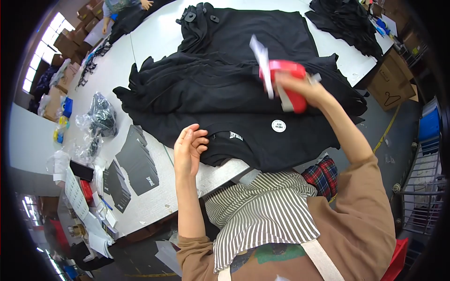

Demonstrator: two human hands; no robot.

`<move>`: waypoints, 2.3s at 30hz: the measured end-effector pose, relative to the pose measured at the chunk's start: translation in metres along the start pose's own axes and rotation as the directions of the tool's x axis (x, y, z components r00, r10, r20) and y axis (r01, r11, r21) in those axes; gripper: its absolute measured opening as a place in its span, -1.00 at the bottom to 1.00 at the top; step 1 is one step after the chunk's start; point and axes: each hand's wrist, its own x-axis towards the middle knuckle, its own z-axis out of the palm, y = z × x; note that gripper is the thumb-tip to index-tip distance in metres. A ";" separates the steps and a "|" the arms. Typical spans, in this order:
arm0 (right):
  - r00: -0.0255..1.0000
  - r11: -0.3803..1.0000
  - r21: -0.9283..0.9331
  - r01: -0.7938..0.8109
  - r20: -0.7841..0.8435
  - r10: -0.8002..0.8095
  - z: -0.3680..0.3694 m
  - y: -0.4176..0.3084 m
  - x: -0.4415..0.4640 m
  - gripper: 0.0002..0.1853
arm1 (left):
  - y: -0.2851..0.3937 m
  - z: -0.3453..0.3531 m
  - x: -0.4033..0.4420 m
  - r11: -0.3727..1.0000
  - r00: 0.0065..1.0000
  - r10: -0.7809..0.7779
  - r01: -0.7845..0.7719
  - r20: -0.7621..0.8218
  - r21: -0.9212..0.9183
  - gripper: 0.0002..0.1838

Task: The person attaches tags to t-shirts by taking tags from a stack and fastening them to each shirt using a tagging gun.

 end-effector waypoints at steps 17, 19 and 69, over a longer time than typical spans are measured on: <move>0.777 0.915 0.156 -0.372 0.592 0.215 0.147 0.053 0.003 -0.51 | 0.011 -0.161 -0.120 0.711 0.697 0.516 -0.024 -0.498 0.703 -0.85; 0.767 0.929 0.092 -0.358 0.596 0.237 0.159 0.046 0.000 -0.51 | 0.037 -0.220 -0.140 0.468 0.458 0.741 0.170 -0.490 0.867 -0.77; 0.688 0.908 0.091 0.410 0.623 -0.373 0.285 0.034 -0.014 -0.25 | 0.009 -0.115 -0.115 0.269 0.653 0.751 -0.169 -0.097 0.948 -0.85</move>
